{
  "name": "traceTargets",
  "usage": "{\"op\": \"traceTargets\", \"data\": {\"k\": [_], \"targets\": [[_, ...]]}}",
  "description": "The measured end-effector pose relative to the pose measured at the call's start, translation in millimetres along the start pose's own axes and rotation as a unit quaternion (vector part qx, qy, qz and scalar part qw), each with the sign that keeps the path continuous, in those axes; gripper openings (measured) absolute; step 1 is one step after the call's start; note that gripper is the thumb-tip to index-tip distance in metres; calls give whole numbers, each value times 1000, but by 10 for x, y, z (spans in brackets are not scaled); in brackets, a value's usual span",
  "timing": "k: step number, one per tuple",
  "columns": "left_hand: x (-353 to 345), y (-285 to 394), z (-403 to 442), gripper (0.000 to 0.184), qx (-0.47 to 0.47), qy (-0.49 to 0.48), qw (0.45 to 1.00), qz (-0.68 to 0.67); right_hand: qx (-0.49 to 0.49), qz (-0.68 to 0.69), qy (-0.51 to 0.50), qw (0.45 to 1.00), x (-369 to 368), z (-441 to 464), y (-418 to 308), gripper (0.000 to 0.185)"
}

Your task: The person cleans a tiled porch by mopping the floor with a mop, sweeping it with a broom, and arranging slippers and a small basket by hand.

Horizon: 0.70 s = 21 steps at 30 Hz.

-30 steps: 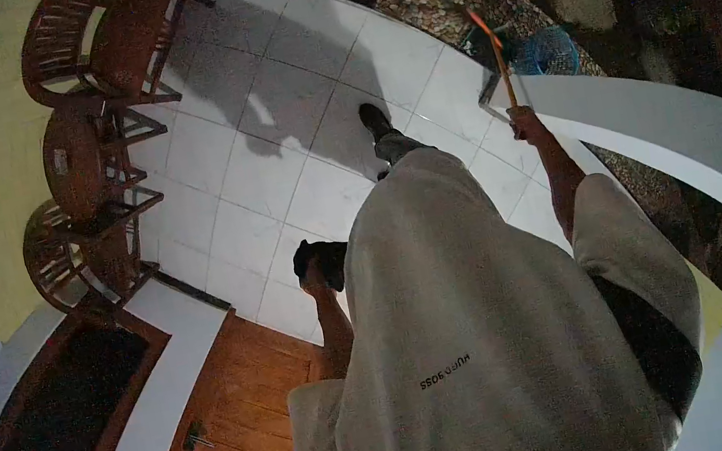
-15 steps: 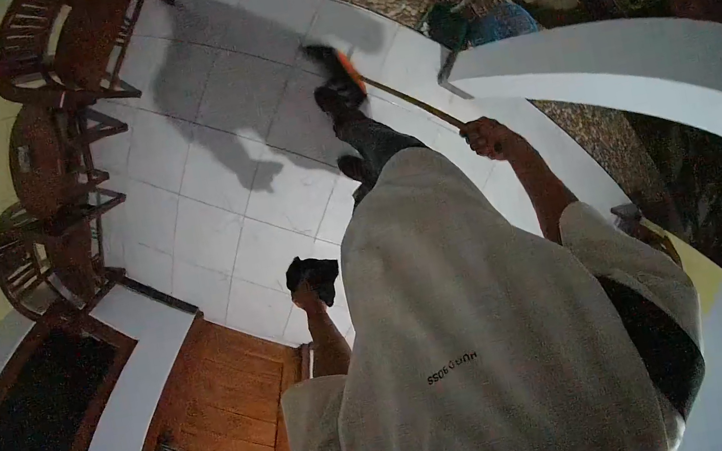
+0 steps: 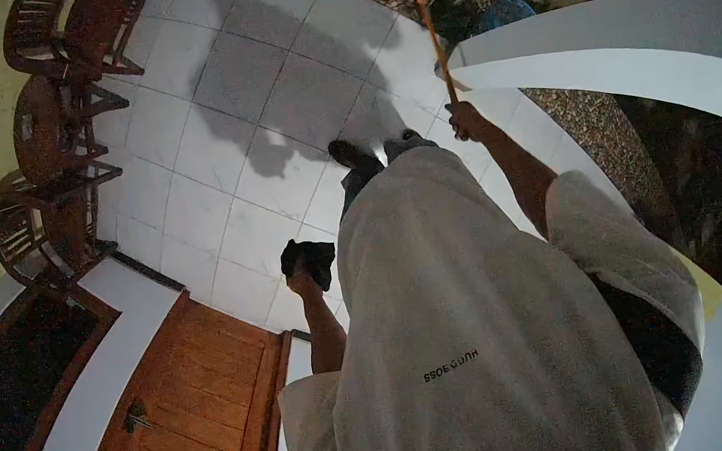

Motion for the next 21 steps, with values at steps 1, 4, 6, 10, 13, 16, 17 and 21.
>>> {"op": "traceTargets", "data": {"k": [1,4,6,10,13,16,17,21], "targets": [[-47,-40,-45,33,-16,6,1000,19,24,145,-71,987,-104,-293,-212,19],[-272,-130,-271,32,-286,79,813,502,-69,260,-86,959,49,-638,-224,18],[86,-608,-101,30,-233,127,736,623,-106,287,-168,937,158,-902,-335,17],[81,-775,-284,28,-87,201,870,441,-66,234,-197,950,686,-724,-158,15],[203,-1115,-381,28,-5,92,996,16,-44,-114,-123,985,964,-534,-173,16],[-266,-1195,-784,33,5,84,996,-20,190,-392,-274,857,927,192,419,15],[-351,-1258,-987,36,45,183,982,15,193,-356,-233,884,900,152,431,16],[61,-1996,-1316,35,-3,119,991,57,57,110,-90,988,846,-248,205,17]]}}
Point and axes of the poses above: each hand's wrist, its own z-axis towards the middle knuckle, its own x-axis out of the back of the hand, y = z × x, the point moved 8 cm from there along z, towards the middle knuckle, and after that the axes turned 15 degrees about x, right-handed, at the moved point
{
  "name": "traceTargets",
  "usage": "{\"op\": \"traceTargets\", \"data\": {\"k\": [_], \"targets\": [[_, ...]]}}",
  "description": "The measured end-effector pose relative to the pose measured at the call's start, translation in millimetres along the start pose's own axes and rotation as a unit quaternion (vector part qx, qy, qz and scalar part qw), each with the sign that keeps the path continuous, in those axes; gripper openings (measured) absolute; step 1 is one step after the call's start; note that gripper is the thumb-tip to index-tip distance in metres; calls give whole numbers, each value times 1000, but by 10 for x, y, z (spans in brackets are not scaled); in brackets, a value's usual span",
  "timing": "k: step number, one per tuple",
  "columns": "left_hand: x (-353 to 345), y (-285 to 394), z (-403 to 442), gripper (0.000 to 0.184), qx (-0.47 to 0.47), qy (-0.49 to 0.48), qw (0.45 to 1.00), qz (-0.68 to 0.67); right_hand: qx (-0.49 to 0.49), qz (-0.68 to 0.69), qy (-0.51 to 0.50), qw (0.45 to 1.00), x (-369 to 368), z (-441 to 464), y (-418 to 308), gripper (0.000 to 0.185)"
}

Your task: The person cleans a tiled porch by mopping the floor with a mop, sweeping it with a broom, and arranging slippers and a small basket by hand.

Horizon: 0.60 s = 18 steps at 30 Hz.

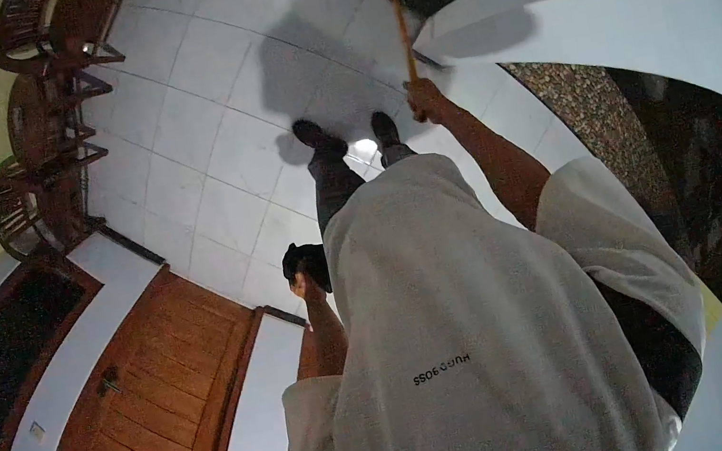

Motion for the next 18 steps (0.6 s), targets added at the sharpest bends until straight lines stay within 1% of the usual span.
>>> {"op": "traceTargets", "data": {"k": [1,2,3,4,6,7,10,11,13,14,15,16,17,18], "targets": [[50,-206,-121,37,-22,-13,1000,5,-8,-2,3,1000,-26,-63,-48,17],[61,-374,-223,37,-30,-17,999,-3,-16,57,12,998,-53,-48,-99,20],[80,-503,-330,37,-12,-6,1000,-26,-17,116,21,993,-47,-26,-100,24],[81,-616,-457,37,2,10,999,-46,-23,115,21,993,0,25,-90,24],[109,-810,-642,38,20,30,996,-77,-105,286,-60,951,-85,84,22,24],[151,-910,-723,38,27,34,995,-89,-106,286,-61,950,-41,12,111,24],[282,-1100,-903,39,26,39,992,-116,-141,446,-36,883,4,-162,299,23],[314,-1139,-942,39,24,38,991,-127,-142,447,-39,882,121,-187,516,23],[381,-1189,-1016,39,15,36,989,-141,-185,456,-81,867,346,-323,1030,22],[396,-1223,-1025,40,10,31,990,-138,-184,455,-84,867,357,-482,1002,22],[392,-1227,-1045,40,1,31,991,-128,-205,407,-42,889,404,-734,999,21],[241,-1186,-1098,38,-9,26,995,-94,-225,359,2,906,506,-919,1022,20],[123,-1168,-1132,36,-19,23,998,-60,-216,359,1,908,571,-1070,1051,20],[50,-1186,-1186,32,-37,20,999,10,-211,282,1,936,725,-1240,1127,20]]}}
Point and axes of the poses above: each hand's wrist, its own z-axis towards the middle knuckle, its own x-axis out of the back of the hand, y = z × x, the point moved 8 cm from there along z, towards the middle knuckle, and after that the axes turned 15 degrees about x, right-handed, at the moved point
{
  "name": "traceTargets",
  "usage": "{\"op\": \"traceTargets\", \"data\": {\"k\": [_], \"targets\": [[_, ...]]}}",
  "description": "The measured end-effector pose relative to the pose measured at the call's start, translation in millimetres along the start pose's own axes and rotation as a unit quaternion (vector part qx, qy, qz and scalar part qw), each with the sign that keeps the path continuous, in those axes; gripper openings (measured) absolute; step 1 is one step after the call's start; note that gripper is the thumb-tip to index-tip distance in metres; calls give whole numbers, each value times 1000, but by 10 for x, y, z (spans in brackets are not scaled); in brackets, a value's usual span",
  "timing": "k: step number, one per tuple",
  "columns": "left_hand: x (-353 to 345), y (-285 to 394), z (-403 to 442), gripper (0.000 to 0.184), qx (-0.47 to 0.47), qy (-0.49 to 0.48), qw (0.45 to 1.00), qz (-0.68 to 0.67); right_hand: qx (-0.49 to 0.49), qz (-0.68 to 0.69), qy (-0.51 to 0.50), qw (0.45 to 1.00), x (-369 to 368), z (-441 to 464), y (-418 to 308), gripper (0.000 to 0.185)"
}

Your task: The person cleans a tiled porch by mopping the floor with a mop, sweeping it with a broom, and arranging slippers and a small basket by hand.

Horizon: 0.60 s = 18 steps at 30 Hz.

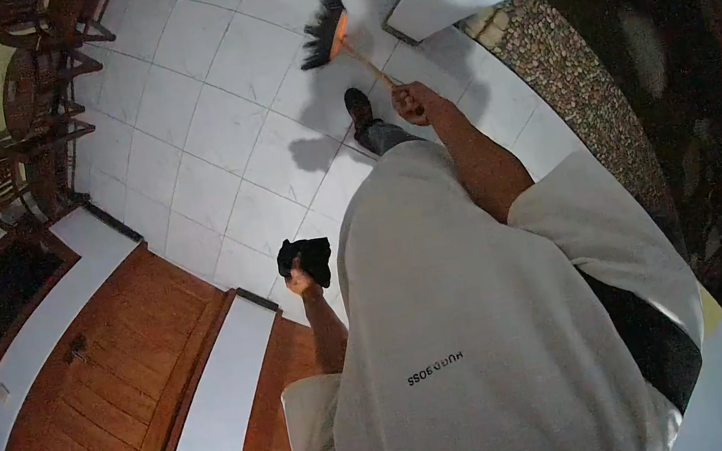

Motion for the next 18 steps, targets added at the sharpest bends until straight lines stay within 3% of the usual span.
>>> {"op": "traceTargets", "data": {"k": [2,4,5,7,8,10,11,13,15,17,18], "targets": [[-43,-114,2,32,1,29,1000,11,20,-82,16,996,286,-177,10,21],[37,-301,-47,32,15,110,993,45,-22,52,-14,998,492,-358,153,23],[12,-431,-53,32,19,107,993,43,-20,49,-10,999,643,-504,153,23],[-324,-528,-114,33,-67,-120,988,-75,-7,-8,-127,992,690,-810,131,22],[-409,-660,-188,33,-64,-119,987,-84,-7,-17,-124,992,934,-841,146,22],[-402,-975,-386,32,46,-26,996,-76,-8,-20,-167,986,1452,-913,291,21],[-373,-1141,-552,32,61,-30,995,-68,-8,-26,-166,986,1614,-1119,317,21],[-235,-1631,-702,33,28,-59,995,-77,-77,-59,-51,994,1998,-1509,249,21],[-257,-1835,-987,35,-20,-95,991,-87,-72,-93,-74,990,2218,-1826,152,22],[-282,-2044,-1364,33,28,-53,992,-114,-63,-127,-103,985,2331,-2028,5,23],[-213,-2161,-1492,31,38,-35,991,-125,-71,-120,-38,989,2488,-2097,-59,22]]}}
Point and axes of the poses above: each hand's wrist, its own z-axis towards the middle knuckle, its own x-axis out of the back of the hand, y = z × x, the point moved 8 cm from there along z, towards the middle knuckle, and after that the axes turned 15 degrees about x, right-handed, at the moved point
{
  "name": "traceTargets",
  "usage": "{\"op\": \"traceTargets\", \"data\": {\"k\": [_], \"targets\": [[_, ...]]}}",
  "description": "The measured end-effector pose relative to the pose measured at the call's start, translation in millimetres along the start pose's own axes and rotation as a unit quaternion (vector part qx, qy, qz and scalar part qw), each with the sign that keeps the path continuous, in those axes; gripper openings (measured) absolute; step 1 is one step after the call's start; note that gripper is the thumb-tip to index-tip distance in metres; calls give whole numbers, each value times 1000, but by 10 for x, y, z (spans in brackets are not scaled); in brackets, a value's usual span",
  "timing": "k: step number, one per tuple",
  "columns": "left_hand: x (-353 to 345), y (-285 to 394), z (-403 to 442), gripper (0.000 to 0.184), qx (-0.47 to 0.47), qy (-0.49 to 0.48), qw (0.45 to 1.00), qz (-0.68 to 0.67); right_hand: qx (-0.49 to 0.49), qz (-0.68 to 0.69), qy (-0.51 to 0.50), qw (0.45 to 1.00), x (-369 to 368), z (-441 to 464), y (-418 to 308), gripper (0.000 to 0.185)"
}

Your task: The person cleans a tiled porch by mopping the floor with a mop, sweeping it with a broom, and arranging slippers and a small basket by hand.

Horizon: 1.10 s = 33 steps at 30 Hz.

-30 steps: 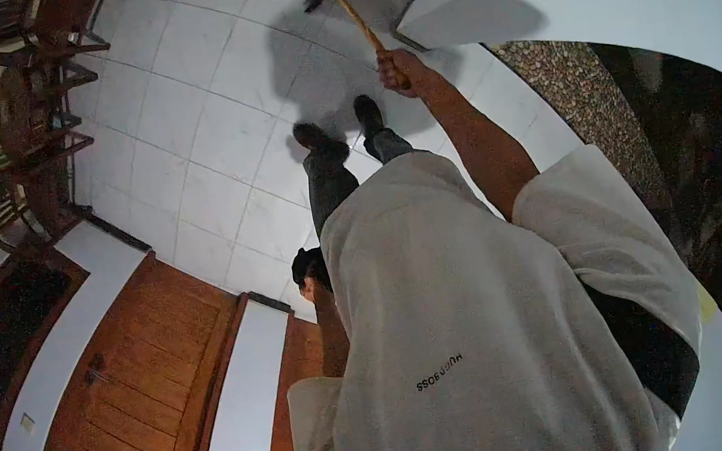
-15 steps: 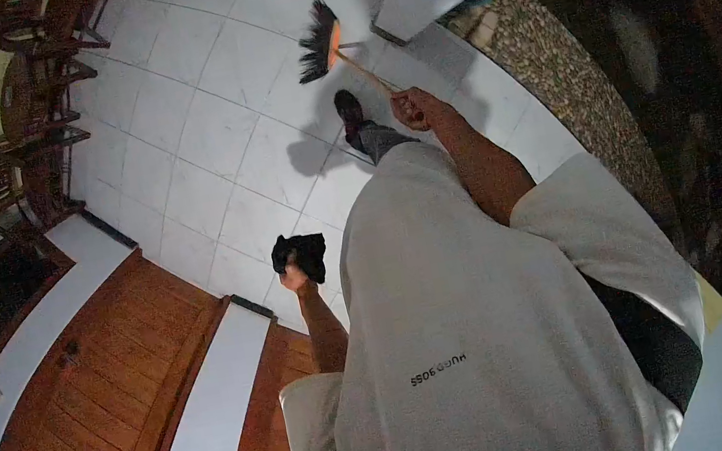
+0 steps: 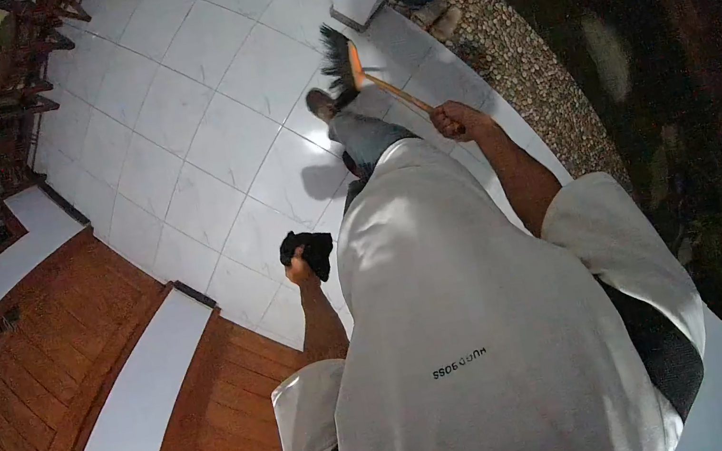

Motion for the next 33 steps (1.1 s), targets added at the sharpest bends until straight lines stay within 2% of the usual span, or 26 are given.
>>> {"op": "traceTargets", "data": {"k": [1,2,4,5,6,7,8,9,10,11,12,14,15,16,17,18,20,21,23,26,27,29,30,31,32,33], "targets": [[165,-134,-86,31,-2,-2,1000,0,-16,13,64,998,176,-119,8,22],[424,-420,-103,28,18,13,1000,-18,-20,14,60,998,410,-139,-40,22],[595,-698,-184,25,36,24,998,-41,86,-70,46,993,871,-56,-262,20],[703,-820,-249,22,47,61,996,-49,150,-125,72,978,496,-563,-458,21],[706,-875,-355,20,58,98,992,-59,149,-129,66,978,613,-485,-459,21],[707,-910,-451,23,74,164,983,-18,117,-282,136,943,864,-421,-476,23],[656,-1012,-541,23,65,168,983,-25,85,-429,199,877,1163,-408,-583,26],[597,-996,-682,24,63,222,973,17,84,-432,193,877,1267,-439,-565,26],[519,-988,-821,26,61,277,957,58,164,-405,107,893,1234,-454,-553,25],[491,-1062,-838,26,60,282,956,53,239,-370,19,897,1152,-543,-549,23],[515,-1143,-816,27,64,301,948,79,234,-373,14,897,1136,-694,-551,23],[451,-1345,-736,30,69,320,940,99,142,-418,-7,897,1137,-976,-593,21],[319,-1452,-663,31,41,279,958,60,140,-424,-10,895,1043,-1137,-722,21],[169,-1546,-612,31,14,237,971,20,78,-438,7,896,993,-1306,-786,19],[56,-1619,-600,31,25,277,959,60,17,-451,23,892,1055,-1407,-880,18],[-137,-1659,-575,30,3,274,959,67,14,-461,19,887,1258,-1354,-1009,18],[-714,-1773,-692,30,-41,233,971,33,-59,-270,-42,960,1575,-1244,-1064,17],[-924,-1880,-713,30,-45,248,967,46,-106,-170,-66,978,1550,-1311,-1108,16],[-1466,-2014,-837,30,-52,250,965,51,-120,-211,-78,967,1686,-1244,-1301,16],[-1833,-2430,-986,30,-89,276,954,73,-144,-256,-81,952,2073,-1134,-1526,18],[-1864,-2503,-999,31,-86,286,947,115,-114,-314,-61,940,2116,-1081,-1676,19],[-1875,-2961,-1235,29,-78,309,943,96,-61,-419,-4,906,2347,-1152,-2023,20],[-1893,-3169,-1350,28,-80,321,940,80,-60,-425,-12,903,2424,-1180,-2155,20],[-2275,-3146,-1671,25,-77,278,957,3,-53,-439,27,897,2584,-1215,-2307,19],[-2300,-3328,-1813,25,-75,285,956,1,-48,-451,67,889,2785,-1273,-2434,19],[-2202,-3613,-1944,28,-26,327,944,-24,-10,-443,65,894,2901,-1292,-2545,18]]}}
Point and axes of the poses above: each hand's wrist, its own z-axis towards the middle knuckle, its own x-axis out of the back of the hand, y = z × x, the point moved 8 cm from there along z, towards the middle knuckle, and after that the axes turned 15 degrees about x, right-handed, at the moved point
